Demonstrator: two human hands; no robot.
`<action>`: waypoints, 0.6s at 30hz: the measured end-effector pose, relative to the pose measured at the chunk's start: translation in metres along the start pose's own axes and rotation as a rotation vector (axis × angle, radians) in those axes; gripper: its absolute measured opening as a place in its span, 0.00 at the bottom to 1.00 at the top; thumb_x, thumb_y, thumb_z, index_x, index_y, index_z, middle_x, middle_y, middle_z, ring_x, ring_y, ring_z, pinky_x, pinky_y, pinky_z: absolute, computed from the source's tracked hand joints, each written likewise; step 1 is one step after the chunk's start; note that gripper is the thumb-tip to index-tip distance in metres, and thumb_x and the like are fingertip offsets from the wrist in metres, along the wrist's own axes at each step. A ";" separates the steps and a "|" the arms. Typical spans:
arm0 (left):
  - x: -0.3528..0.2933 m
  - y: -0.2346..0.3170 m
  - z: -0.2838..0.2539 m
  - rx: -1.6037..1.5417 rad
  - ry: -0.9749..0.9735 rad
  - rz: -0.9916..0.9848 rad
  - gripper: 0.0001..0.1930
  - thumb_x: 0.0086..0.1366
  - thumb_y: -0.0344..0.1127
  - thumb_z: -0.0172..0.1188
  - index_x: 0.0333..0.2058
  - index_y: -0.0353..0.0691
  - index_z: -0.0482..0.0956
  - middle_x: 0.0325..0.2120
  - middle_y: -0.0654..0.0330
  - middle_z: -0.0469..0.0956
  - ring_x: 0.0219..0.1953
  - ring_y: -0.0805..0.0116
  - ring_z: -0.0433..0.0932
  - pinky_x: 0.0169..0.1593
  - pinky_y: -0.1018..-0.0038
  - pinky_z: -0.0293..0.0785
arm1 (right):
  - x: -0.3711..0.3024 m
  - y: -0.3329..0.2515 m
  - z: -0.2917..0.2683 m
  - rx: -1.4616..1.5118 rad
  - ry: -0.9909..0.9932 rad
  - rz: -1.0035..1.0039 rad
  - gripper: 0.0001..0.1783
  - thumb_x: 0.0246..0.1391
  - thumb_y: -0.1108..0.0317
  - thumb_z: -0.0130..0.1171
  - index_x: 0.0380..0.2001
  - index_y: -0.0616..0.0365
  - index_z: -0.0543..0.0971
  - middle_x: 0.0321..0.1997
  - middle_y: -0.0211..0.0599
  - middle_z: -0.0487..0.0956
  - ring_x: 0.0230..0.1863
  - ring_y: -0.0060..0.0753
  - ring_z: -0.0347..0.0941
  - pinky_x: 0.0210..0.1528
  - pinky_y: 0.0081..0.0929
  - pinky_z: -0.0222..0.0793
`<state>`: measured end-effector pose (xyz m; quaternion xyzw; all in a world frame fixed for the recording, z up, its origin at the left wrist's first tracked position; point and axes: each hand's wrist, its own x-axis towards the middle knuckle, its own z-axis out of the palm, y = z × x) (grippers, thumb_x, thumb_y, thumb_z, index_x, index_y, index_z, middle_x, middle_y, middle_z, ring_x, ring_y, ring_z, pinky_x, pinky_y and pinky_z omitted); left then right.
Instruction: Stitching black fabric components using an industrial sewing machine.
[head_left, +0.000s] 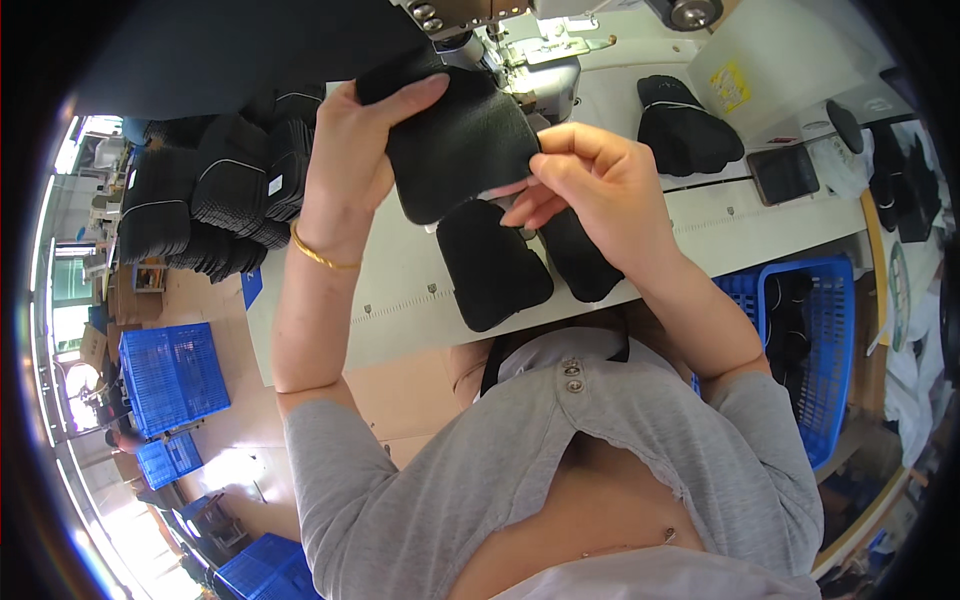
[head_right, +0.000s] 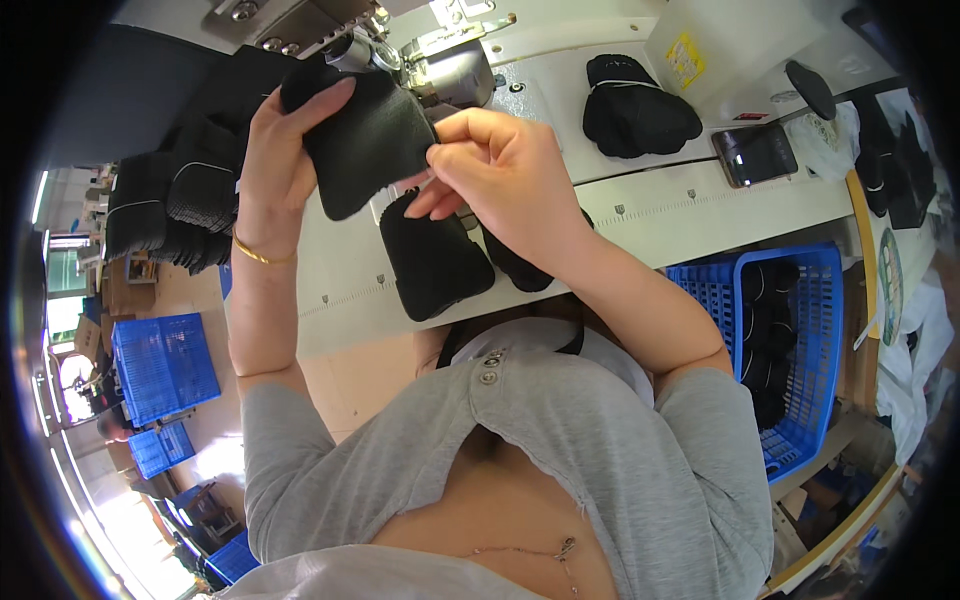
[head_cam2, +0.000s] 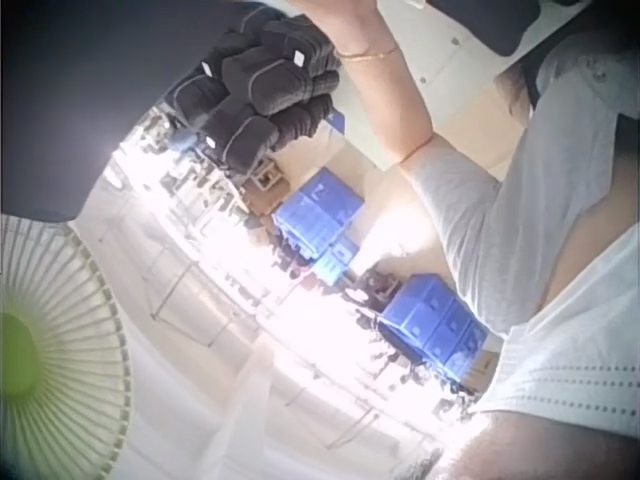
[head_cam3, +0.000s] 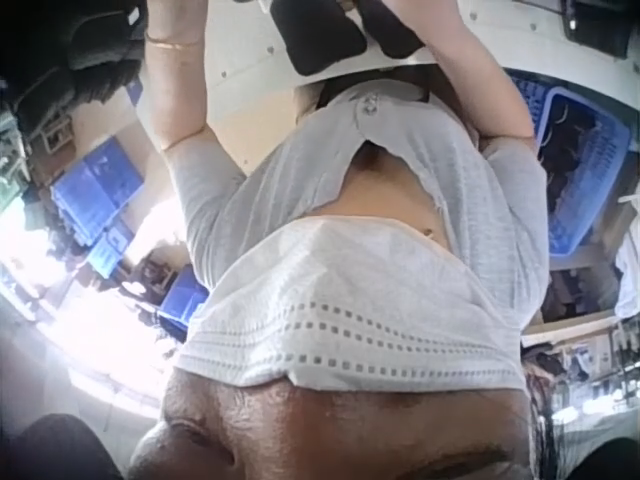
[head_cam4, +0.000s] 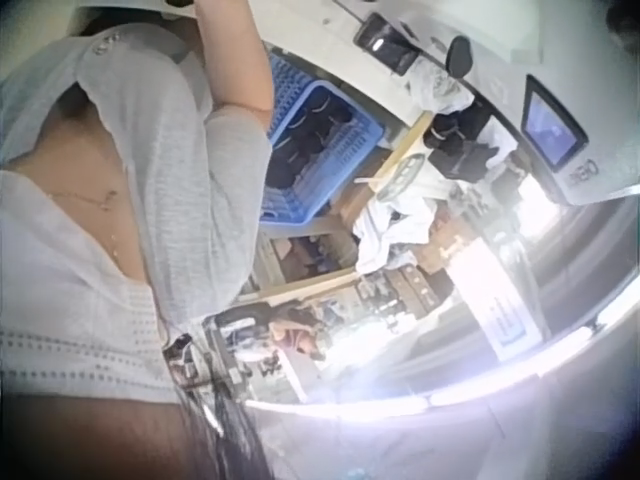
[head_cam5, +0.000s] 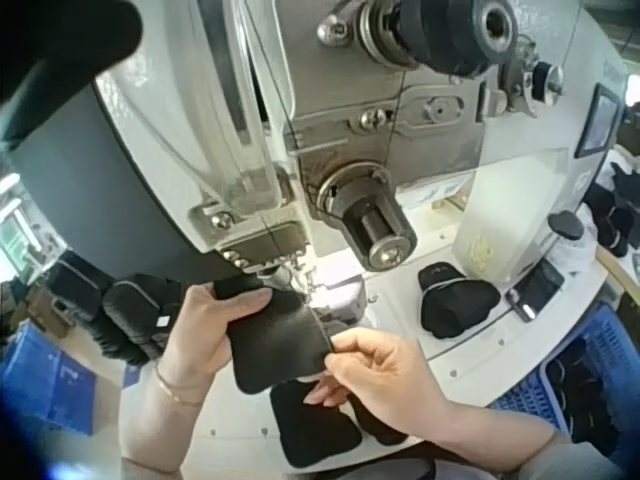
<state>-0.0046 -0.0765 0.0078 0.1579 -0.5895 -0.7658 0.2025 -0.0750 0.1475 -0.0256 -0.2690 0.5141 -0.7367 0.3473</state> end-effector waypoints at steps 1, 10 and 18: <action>0.009 -0.001 -0.009 0.131 -0.091 0.104 0.14 0.58 0.18 0.68 0.44 0.28 0.82 0.39 0.55 0.85 0.39 0.66 0.84 0.47 0.73 0.82 | 0.004 -0.001 0.000 0.015 -0.008 -0.029 0.10 0.64 0.74 0.53 0.41 0.71 0.78 0.36 0.45 0.86 0.33 0.32 0.86 0.35 0.22 0.81; 0.046 0.017 -0.018 -0.039 -0.181 -0.151 0.05 0.59 0.22 0.68 0.34 0.34 0.83 0.31 0.58 0.83 0.32 0.67 0.83 0.36 0.74 0.84 | 0.023 -0.001 0.005 0.127 -0.007 -0.088 0.10 0.66 0.73 0.52 0.41 0.71 0.77 0.39 0.51 0.86 0.34 0.36 0.86 0.36 0.25 0.84; 0.043 0.023 -0.005 0.218 -0.013 -0.077 0.04 0.62 0.24 0.67 0.36 0.31 0.83 0.32 0.56 0.83 0.34 0.66 0.84 0.38 0.75 0.85 | 0.019 -0.005 0.005 0.135 0.018 -0.077 0.10 0.65 0.73 0.52 0.41 0.72 0.76 0.38 0.52 0.86 0.34 0.37 0.86 0.36 0.26 0.84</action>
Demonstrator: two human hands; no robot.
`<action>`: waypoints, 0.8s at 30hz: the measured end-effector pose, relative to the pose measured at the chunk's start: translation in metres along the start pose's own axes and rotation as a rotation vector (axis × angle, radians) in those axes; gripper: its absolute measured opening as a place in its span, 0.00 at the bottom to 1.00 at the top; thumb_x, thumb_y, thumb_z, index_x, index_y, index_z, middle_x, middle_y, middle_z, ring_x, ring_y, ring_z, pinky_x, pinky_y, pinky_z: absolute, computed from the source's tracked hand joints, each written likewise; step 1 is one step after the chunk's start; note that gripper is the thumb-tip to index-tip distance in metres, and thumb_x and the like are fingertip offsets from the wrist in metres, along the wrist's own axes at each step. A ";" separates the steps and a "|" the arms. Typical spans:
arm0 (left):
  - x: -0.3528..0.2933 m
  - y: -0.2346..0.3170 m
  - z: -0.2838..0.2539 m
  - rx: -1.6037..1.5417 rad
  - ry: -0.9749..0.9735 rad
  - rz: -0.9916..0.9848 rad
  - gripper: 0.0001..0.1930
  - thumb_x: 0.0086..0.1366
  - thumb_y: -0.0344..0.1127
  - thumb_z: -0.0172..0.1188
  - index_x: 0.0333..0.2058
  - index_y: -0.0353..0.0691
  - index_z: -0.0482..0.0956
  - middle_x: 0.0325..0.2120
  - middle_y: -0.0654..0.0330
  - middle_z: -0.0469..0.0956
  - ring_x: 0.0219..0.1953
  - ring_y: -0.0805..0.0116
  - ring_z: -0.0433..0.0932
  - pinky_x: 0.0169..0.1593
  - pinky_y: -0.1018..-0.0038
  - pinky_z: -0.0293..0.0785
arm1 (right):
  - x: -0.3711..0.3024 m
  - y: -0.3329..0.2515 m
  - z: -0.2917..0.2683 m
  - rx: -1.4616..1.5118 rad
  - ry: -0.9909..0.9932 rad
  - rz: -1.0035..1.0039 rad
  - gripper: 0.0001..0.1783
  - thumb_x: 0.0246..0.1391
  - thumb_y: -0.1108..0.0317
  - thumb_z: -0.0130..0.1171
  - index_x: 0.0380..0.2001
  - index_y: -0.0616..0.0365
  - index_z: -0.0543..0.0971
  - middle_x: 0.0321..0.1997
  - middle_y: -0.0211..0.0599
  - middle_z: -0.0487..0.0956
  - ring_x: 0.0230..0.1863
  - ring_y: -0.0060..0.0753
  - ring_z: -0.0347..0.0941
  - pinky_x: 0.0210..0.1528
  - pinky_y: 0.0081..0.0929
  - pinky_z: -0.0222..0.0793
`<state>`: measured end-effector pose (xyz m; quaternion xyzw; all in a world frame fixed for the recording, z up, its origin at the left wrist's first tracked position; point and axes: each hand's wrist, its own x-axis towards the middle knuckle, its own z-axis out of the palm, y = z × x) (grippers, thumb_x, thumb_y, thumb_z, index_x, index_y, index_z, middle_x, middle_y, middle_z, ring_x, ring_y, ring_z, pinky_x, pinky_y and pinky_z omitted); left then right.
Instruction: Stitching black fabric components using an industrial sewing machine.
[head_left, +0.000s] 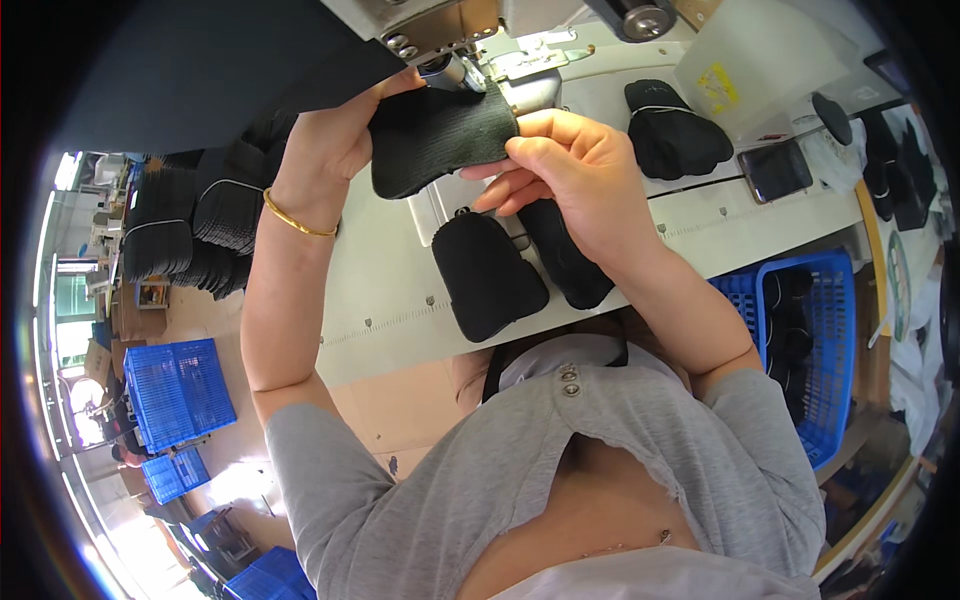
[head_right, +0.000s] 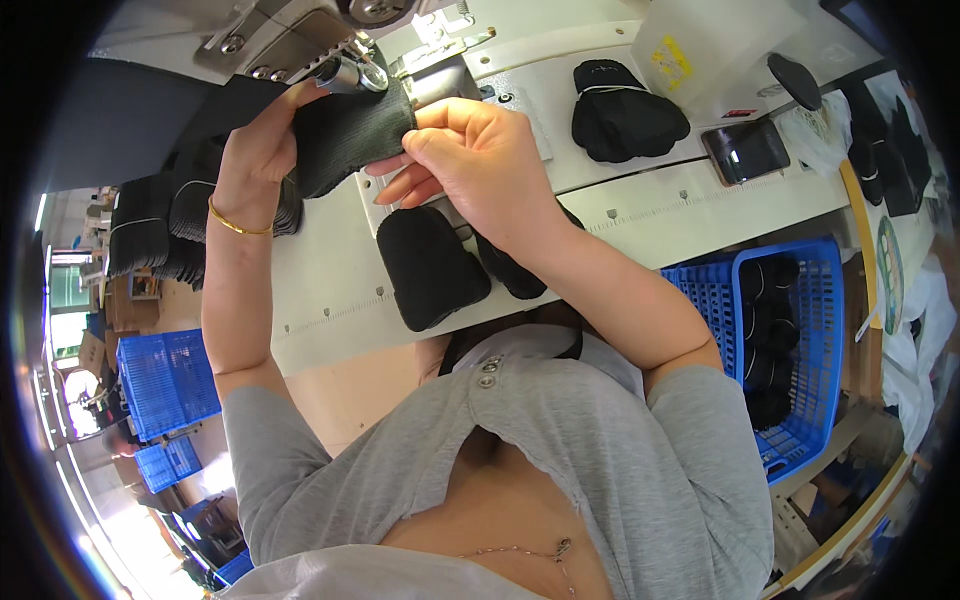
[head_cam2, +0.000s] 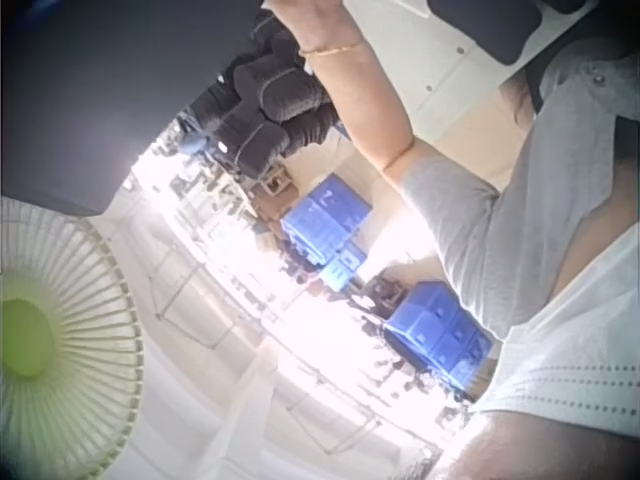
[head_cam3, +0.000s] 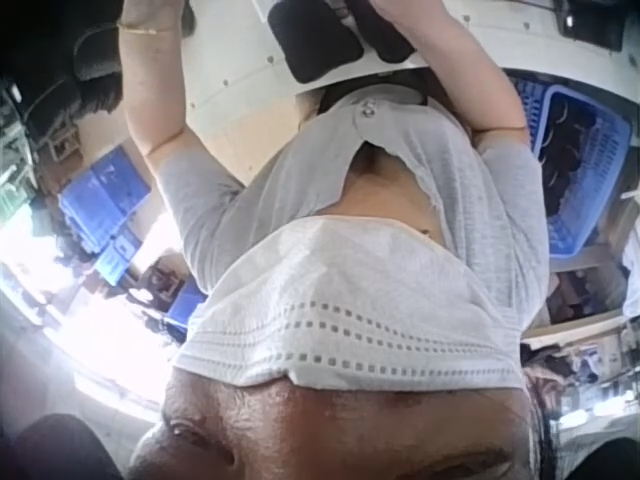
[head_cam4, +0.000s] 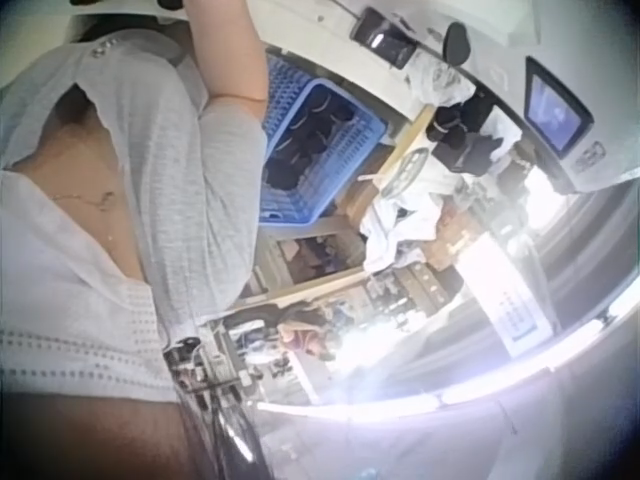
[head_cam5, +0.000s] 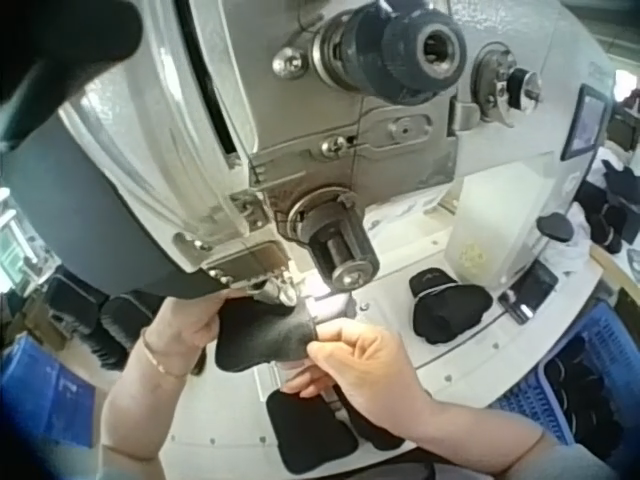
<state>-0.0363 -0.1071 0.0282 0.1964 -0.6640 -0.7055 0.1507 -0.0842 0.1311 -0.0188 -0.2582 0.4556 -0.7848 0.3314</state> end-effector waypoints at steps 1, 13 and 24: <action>0.001 -0.003 -0.006 0.017 -0.004 0.023 0.04 0.63 0.24 0.66 0.36 0.30 0.83 0.33 0.55 0.84 0.34 0.65 0.84 0.40 0.74 0.85 | 0.000 0.000 0.001 -0.002 0.003 -0.001 0.10 0.65 0.73 0.52 0.41 0.72 0.76 0.38 0.52 0.86 0.34 0.37 0.86 0.36 0.26 0.84; 0.004 0.003 0.009 0.123 0.079 0.011 0.06 0.62 0.26 0.68 0.37 0.33 0.83 0.32 0.57 0.83 0.34 0.66 0.83 0.40 0.72 0.84 | 0.001 0.003 0.006 0.002 -0.003 0.000 0.09 0.66 0.73 0.52 0.41 0.71 0.76 0.39 0.52 0.86 0.35 0.36 0.86 0.36 0.25 0.83; -0.062 -0.033 0.028 0.903 0.346 1.065 0.18 0.58 0.26 0.65 0.48 0.31 0.81 0.42 0.50 0.81 0.43 0.58 0.80 0.52 0.66 0.75 | -0.001 0.009 0.004 -0.048 0.019 -0.051 0.10 0.63 0.72 0.55 0.41 0.70 0.78 0.37 0.43 0.86 0.35 0.26 0.84 0.37 0.22 0.80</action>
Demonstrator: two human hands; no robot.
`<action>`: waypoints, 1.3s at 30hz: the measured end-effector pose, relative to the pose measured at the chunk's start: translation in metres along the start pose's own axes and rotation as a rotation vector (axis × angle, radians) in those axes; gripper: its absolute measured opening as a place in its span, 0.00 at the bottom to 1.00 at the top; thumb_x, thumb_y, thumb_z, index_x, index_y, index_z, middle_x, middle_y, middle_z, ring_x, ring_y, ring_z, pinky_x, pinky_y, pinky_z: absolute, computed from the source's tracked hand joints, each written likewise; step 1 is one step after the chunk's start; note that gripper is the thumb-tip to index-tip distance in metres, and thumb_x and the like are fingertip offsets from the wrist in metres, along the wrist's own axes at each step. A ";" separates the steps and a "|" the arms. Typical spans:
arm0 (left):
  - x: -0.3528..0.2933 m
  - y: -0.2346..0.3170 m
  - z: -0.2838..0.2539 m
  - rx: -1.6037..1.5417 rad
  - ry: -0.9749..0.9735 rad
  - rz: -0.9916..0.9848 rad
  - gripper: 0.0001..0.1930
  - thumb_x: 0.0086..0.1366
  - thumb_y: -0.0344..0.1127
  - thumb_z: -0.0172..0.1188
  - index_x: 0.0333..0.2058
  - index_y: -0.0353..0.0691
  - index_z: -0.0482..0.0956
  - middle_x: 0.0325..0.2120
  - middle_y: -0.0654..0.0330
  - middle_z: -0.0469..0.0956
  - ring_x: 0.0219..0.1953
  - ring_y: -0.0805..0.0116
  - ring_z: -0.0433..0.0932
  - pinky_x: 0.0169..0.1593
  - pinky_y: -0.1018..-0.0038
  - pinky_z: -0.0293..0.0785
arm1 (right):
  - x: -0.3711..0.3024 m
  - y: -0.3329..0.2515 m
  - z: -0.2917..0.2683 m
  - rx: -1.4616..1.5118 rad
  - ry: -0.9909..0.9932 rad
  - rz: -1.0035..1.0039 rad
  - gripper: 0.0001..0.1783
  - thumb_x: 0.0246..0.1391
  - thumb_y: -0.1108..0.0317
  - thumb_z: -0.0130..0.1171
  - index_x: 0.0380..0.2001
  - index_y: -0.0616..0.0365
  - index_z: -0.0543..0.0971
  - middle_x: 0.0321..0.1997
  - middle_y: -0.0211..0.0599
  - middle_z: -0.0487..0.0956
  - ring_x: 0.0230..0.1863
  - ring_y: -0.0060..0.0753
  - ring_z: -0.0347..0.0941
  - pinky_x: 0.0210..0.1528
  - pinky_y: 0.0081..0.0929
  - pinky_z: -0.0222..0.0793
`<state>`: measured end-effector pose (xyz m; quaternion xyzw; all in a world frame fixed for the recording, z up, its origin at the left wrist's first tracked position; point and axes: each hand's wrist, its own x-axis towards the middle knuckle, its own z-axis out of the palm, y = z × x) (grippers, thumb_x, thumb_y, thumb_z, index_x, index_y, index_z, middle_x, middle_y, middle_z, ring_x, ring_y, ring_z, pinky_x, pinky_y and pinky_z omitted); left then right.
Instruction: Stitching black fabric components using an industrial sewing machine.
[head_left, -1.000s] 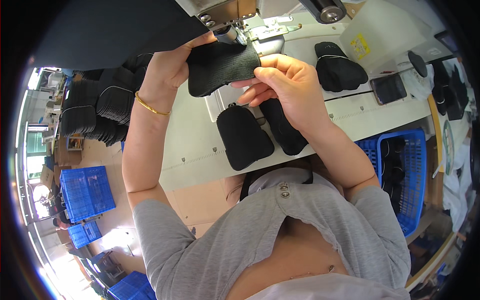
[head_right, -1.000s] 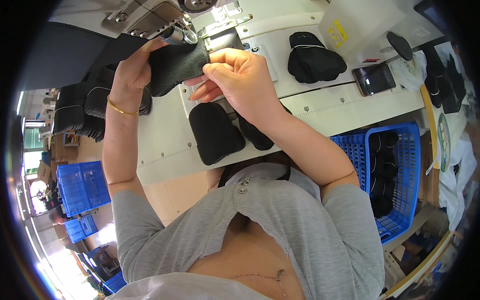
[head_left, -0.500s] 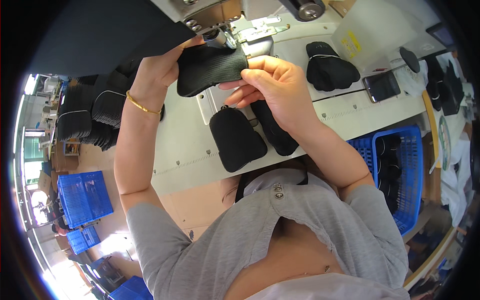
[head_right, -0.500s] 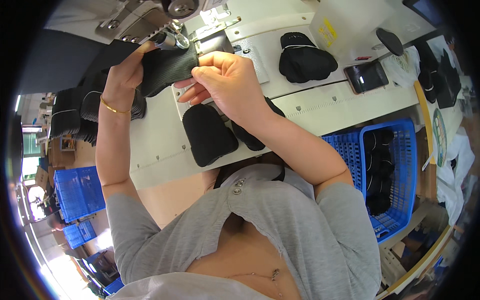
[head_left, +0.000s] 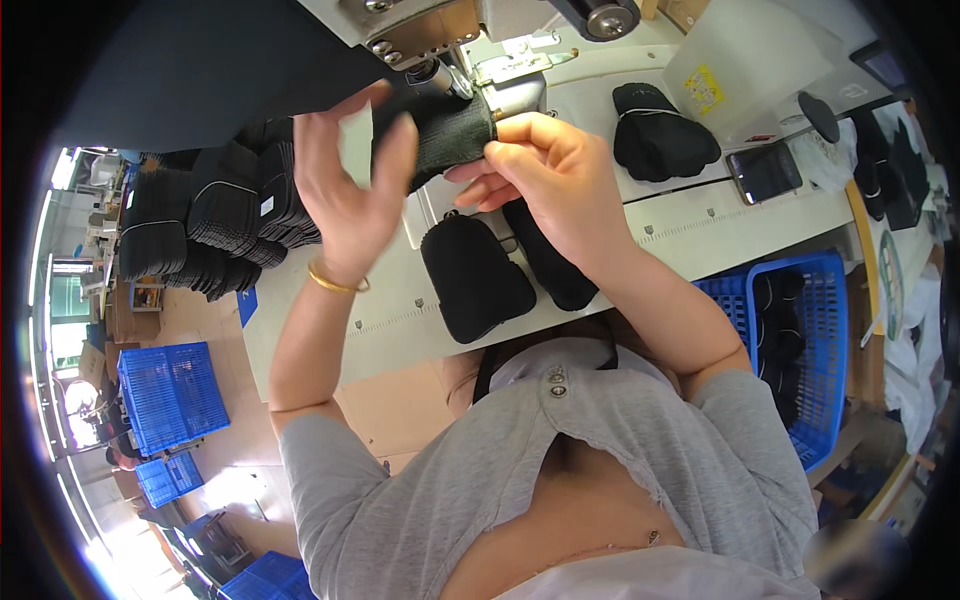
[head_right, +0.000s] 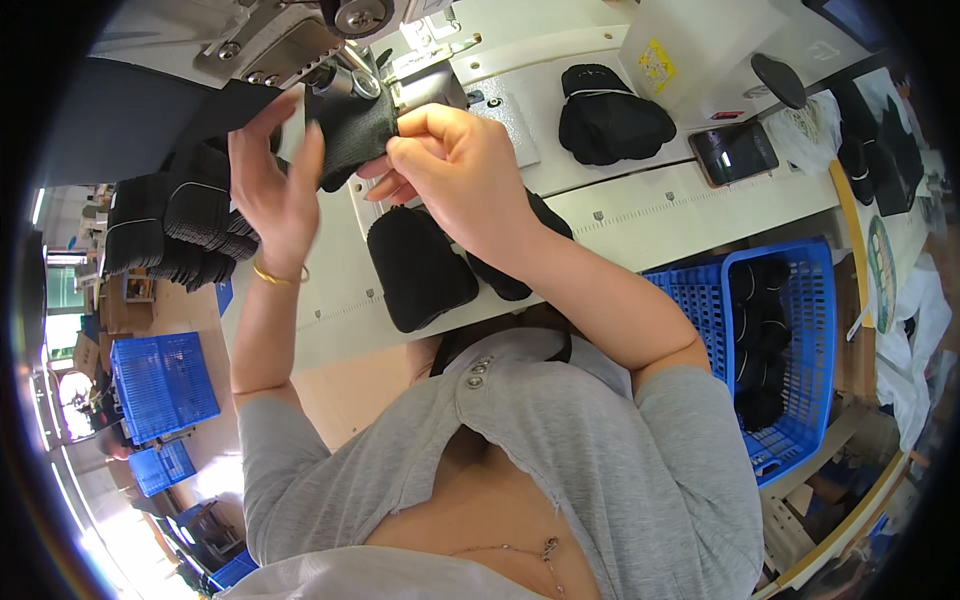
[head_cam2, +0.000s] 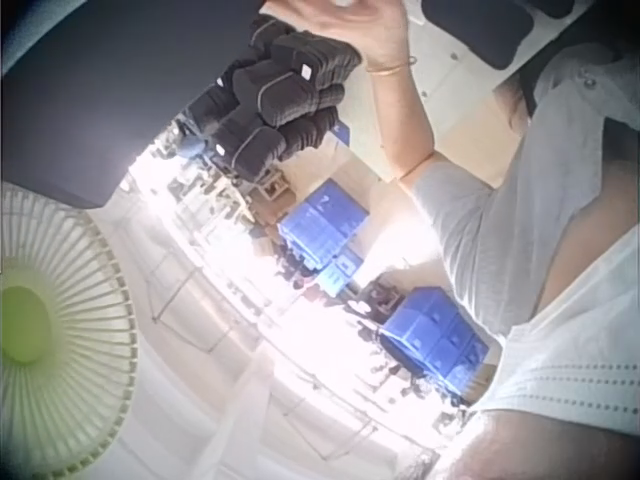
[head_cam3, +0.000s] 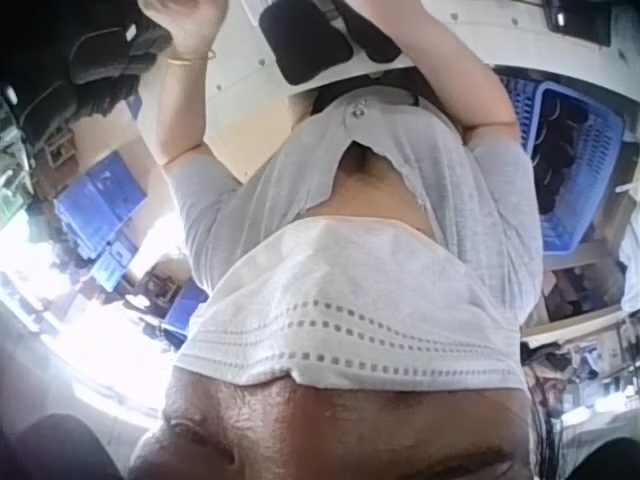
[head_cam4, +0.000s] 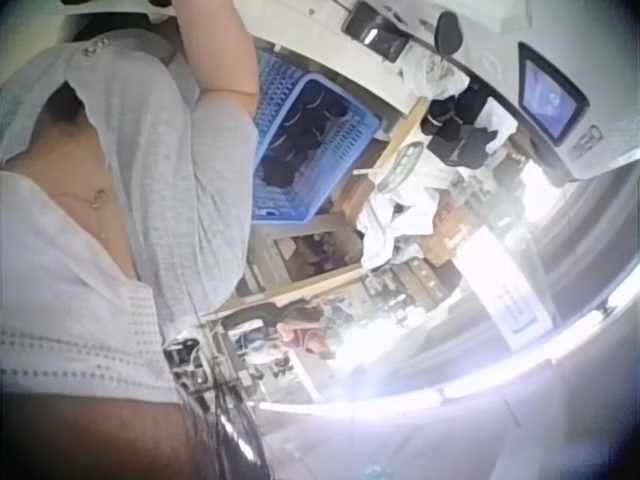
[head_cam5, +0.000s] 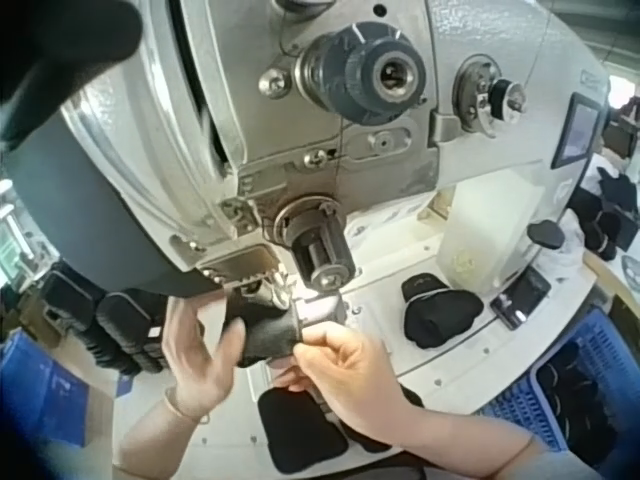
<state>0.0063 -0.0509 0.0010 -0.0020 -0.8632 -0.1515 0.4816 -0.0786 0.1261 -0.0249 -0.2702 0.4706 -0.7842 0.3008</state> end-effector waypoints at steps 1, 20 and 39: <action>-0.004 0.007 -0.006 -0.014 -0.054 0.138 0.18 0.56 0.25 0.65 0.48 0.32 0.82 0.44 0.51 0.81 0.44 0.56 0.79 0.52 0.65 0.75 | -0.003 0.003 0.000 0.004 0.000 -0.001 0.10 0.63 0.72 0.55 0.41 0.70 0.78 0.37 0.43 0.86 0.35 0.26 0.84 0.37 0.22 0.80; -0.010 0.025 0.012 0.091 -0.059 0.447 0.16 0.48 0.15 0.66 0.38 0.30 0.87 0.38 0.55 0.84 0.40 0.58 0.84 0.43 0.69 0.83 | -0.001 0.043 0.017 -0.116 0.126 -0.330 0.11 0.64 0.70 0.53 0.33 0.69 0.78 0.23 0.41 0.77 0.24 0.19 0.68 0.28 0.25 0.68; 0.008 -0.003 0.002 0.056 -0.166 0.547 0.20 0.42 0.22 0.64 0.39 0.32 0.86 0.39 0.58 0.84 0.41 0.60 0.83 0.40 0.70 0.84 | -0.004 0.033 0.031 0.206 -0.071 -0.113 0.17 0.70 0.75 0.47 0.57 0.71 0.72 0.51 0.37 0.78 0.55 0.26 0.75 0.67 0.31 0.70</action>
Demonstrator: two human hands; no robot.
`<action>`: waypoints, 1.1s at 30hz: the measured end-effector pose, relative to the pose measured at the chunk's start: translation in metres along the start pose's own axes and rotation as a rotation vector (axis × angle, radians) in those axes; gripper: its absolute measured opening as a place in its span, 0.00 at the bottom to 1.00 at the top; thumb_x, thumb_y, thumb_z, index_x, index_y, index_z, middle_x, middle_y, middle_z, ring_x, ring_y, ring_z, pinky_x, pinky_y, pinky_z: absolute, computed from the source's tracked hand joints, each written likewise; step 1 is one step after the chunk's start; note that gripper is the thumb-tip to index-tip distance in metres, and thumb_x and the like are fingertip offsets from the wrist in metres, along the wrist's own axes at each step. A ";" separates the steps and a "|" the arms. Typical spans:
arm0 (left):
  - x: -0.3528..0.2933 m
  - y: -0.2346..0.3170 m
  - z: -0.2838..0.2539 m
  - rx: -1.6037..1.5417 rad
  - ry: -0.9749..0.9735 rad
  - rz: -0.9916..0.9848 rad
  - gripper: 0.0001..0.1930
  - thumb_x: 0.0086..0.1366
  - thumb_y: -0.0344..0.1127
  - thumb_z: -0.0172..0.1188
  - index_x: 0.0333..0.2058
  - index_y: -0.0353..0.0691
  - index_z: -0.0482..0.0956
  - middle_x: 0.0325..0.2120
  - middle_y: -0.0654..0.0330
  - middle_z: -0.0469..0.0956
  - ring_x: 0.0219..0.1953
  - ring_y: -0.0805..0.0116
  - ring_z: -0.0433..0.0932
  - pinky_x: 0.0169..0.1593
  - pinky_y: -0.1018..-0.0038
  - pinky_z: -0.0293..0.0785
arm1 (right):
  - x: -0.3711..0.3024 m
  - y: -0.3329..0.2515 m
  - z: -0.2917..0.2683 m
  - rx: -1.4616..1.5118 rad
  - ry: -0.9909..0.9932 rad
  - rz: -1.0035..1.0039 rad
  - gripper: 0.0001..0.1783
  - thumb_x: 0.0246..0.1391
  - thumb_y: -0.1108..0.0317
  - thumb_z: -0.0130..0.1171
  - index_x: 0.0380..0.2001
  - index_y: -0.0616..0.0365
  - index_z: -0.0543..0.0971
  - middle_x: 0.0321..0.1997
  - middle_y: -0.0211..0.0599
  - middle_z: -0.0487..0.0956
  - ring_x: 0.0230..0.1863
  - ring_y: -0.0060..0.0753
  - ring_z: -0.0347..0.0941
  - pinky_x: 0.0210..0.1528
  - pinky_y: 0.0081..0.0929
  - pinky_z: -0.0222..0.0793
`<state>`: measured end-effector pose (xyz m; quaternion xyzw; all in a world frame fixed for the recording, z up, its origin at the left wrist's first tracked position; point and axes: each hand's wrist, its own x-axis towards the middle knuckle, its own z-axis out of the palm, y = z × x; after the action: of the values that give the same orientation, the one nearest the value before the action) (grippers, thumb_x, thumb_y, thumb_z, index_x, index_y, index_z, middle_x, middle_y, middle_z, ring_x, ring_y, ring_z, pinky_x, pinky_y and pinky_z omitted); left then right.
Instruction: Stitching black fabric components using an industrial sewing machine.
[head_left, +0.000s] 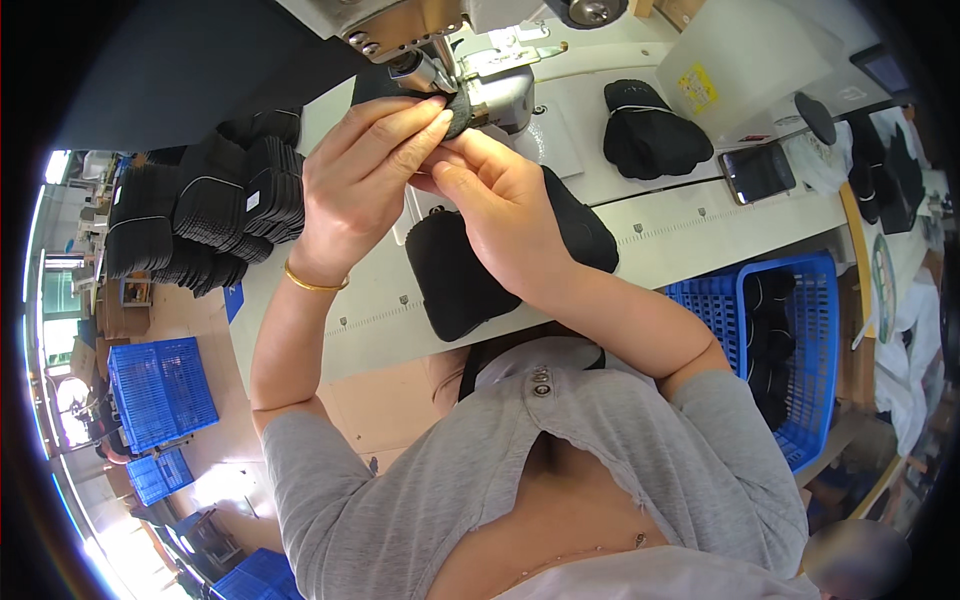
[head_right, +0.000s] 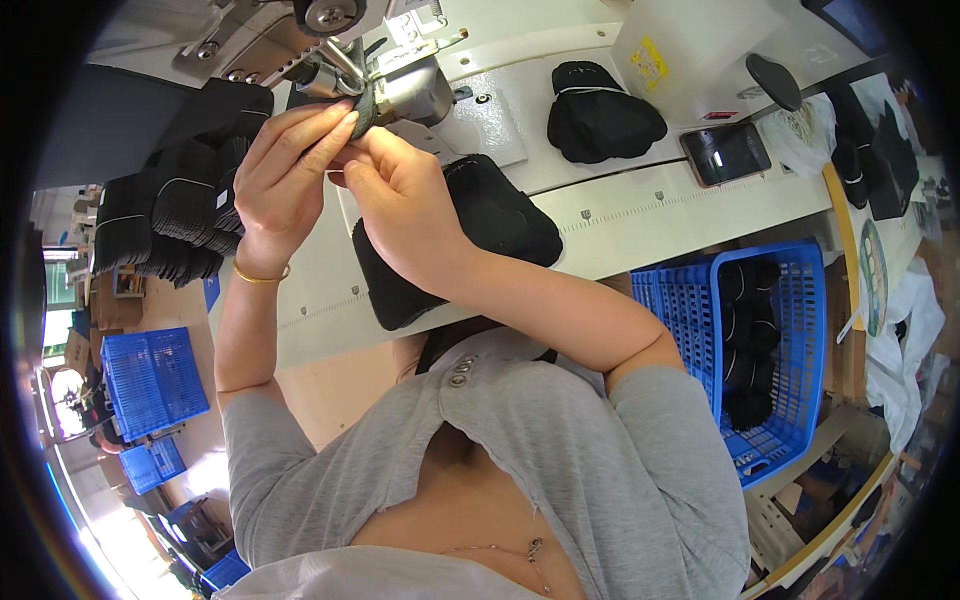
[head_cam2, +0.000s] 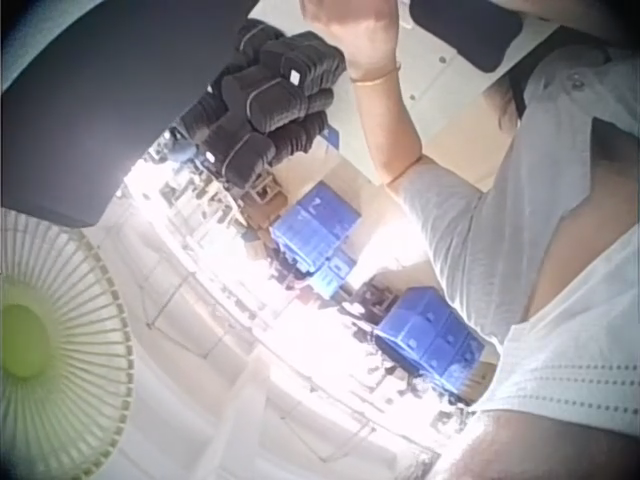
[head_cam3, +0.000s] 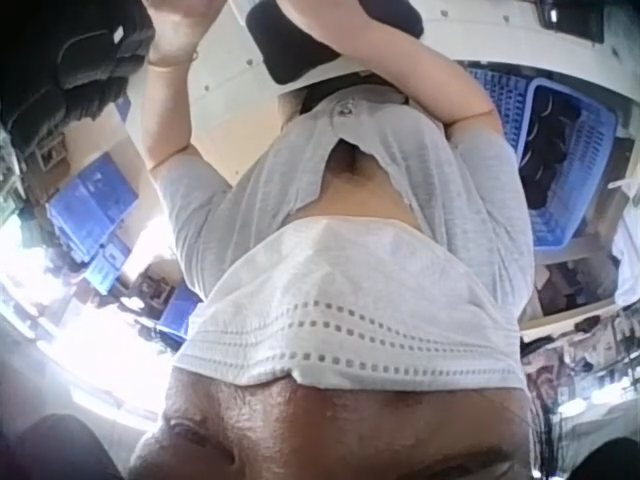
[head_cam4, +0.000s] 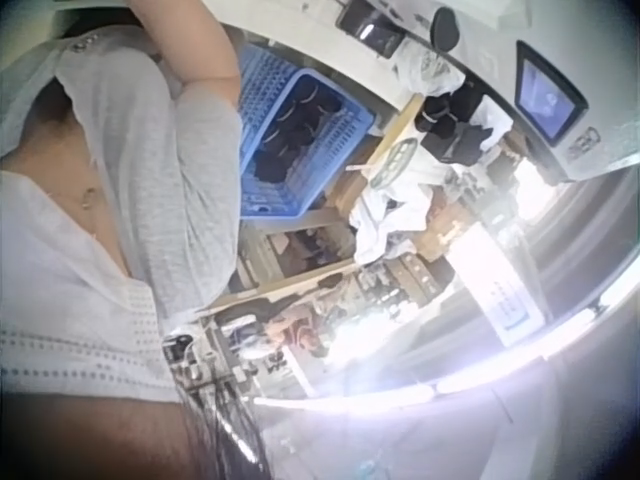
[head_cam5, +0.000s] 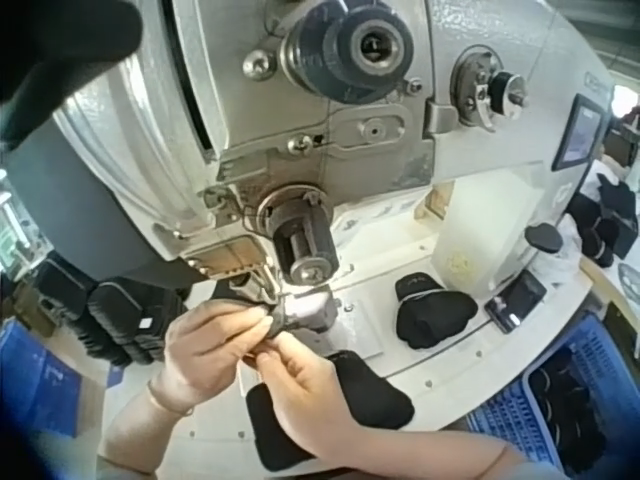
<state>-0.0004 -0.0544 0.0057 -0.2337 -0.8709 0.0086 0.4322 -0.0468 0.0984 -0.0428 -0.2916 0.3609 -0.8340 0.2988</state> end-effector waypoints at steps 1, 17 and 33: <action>0.000 -0.001 0.001 0.013 0.006 0.005 0.21 0.42 0.22 0.64 0.40 0.33 0.86 0.39 0.58 0.84 0.41 0.60 0.83 0.40 0.70 0.83 | 0.001 0.000 -0.001 0.002 -0.001 0.000 0.17 0.70 0.75 0.47 0.57 0.71 0.72 0.51 0.37 0.78 0.55 0.26 0.75 0.67 0.31 0.70; 0.012 0.022 0.007 0.300 -0.073 -0.043 0.20 0.45 0.27 0.62 0.40 0.31 0.84 0.36 0.58 0.81 0.41 0.63 0.80 0.40 0.71 0.80 | 0.003 -0.001 -0.001 -0.118 0.088 -0.021 0.17 0.66 0.78 0.47 0.55 0.69 0.74 0.45 0.31 0.80 0.45 0.14 0.72 0.48 0.16 0.70; 0.032 0.034 0.003 0.302 -0.159 -0.208 0.06 0.48 0.26 0.63 0.27 0.37 0.77 0.27 0.61 0.74 0.32 0.64 0.76 0.31 0.69 0.77 | 0.003 0.007 -0.005 -0.227 0.099 -0.063 0.15 0.67 0.70 0.50 0.52 0.67 0.77 0.30 0.31 0.79 0.31 0.14 0.67 0.33 0.20 0.67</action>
<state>-0.0053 -0.0106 0.0202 -0.0735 -0.9107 0.1126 0.3906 -0.0503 0.0945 -0.0507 -0.2933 0.4579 -0.8101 0.2192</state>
